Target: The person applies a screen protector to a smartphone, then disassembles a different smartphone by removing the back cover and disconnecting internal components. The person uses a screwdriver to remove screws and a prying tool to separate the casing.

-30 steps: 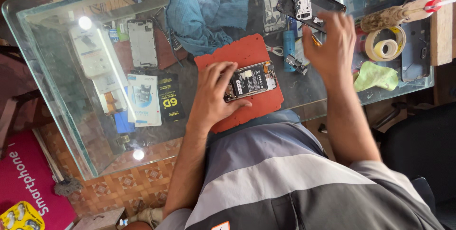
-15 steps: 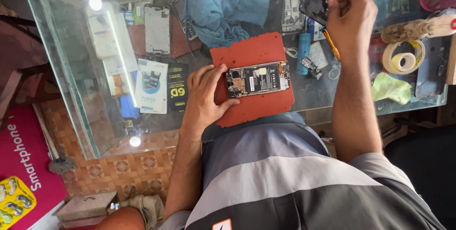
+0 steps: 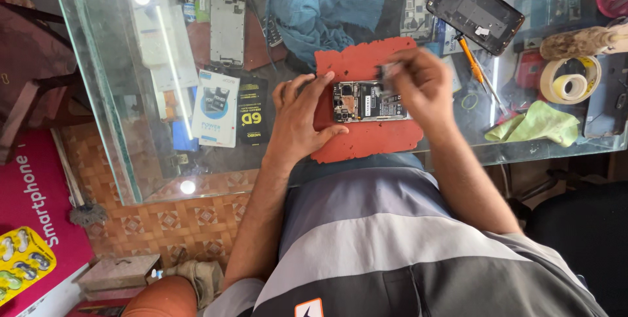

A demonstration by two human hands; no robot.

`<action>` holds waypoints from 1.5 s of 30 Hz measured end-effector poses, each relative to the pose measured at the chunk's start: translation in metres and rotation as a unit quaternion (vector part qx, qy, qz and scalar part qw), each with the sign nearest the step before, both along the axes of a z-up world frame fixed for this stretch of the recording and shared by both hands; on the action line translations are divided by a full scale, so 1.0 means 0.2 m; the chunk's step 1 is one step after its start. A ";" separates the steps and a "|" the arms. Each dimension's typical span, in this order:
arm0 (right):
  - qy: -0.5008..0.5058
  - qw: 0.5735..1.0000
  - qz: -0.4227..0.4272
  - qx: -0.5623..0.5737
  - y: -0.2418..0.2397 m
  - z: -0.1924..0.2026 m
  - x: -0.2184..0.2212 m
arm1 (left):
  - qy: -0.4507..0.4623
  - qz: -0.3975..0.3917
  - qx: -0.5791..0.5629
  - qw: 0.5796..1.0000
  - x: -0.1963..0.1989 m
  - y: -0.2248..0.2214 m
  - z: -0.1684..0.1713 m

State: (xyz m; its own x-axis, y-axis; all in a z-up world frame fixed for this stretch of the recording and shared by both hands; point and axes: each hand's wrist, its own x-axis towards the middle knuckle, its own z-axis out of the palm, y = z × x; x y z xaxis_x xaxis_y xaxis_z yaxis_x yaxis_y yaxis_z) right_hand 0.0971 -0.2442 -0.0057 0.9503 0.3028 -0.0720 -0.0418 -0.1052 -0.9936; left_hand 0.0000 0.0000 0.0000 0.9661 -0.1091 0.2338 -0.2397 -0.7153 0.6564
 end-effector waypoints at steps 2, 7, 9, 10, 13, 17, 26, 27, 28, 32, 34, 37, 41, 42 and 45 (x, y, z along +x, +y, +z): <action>0.000 1.000 -0.028 -0.013 -0.09 0.00 0.04 | 0.009 -0.006 0.009 1.000 0.00 -0.01 0.00; -0.089 0.970 -0.064 -0.219 -0.30 0.00 0.07 | 0.053 -0.048 -0.023 0.997 0.07 -0.01 0.02; -0.071 0.986 -0.095 -0.114 -0.34 -0.03 0.09 | 0.085 -0.059 -0.091 0.990 0.08 -0.02 0.04; -0.062 0.990 -0.111 -0.061 -0.35 -0.05 0.10 | 0.108 -0.062 -0.141 0.982 0.07 -0.03 0.06; 0.019 0.990 -0.140 -0.021 -0.31 -0.09 0.13 | 0.147 -0.063 -0.297 0.941 0.07 -0.08 0.05; 0.005 0.985 -0.128 -0.114 -0.15 -0.09 0.14 | 0.157 0.041 -0.512 0.843 0.07 -0.21 -0.07; -0.252 0.930 -0.056 -0.260 -0.25 0.27 0.00 | 0.165 0.101 -0.571 0.798 0.09 -0.33 -0.15; -0.277 0.922 -0.034 -0.269 -0.25 0.32 -0.01 | 0.160 0.096 -0.569 0.801 0.09 -0.33 -0.12; -0.270 0.927 -0.019 -0.260 -0.24 0.35 -0.03 | 0.156 0.090 -0.567 0.804 0.10 -0.34 -0.08; -0.196 0.967 0.043 -0.160 -0.12 0.39 -0.05 | 0.129 0.080 -0.461 0.874 0.10 -0.33 0.15; -0.101 0.989 0.065 -0.088 -0.09 0.38 -0.05 | 0.106 0.074 -0.403 0.906 0.09 -0.33 0.26; 0.030 0.996 0.077 -0.019 -0.06 0.34 -0.06 | 0.076 0.066 -0.355 0.929 0.08 -0.35 0.38; 0.072 0.994 0.073 0.027 -0.06 0.29 -0.07 | 0.069 0.048 -0.361 0.929 0.07 -0.35 0.43; 0.091 0.993 0.068 0.036 -0.06 0.28 -0.07 | 0.070 0.049 -0.360 0.929 0.07 -0.35 0.43; 0.115 0.986 0.077 0.092 -0.06 0.27 -0.06 | 0.072 0.051 -0.353 0.931 0.06 -0.36 0.43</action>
State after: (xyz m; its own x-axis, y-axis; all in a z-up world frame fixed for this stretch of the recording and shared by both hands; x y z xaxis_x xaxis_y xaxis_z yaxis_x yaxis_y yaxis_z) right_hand 0.0844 -0.2562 0.0473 0.8570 0.4705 -0.2102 -0.2649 0.0523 -0.9629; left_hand 0.0126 -0.0713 0.0866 0.9899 0.1175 0.0798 -0.0672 -0.1076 0.9919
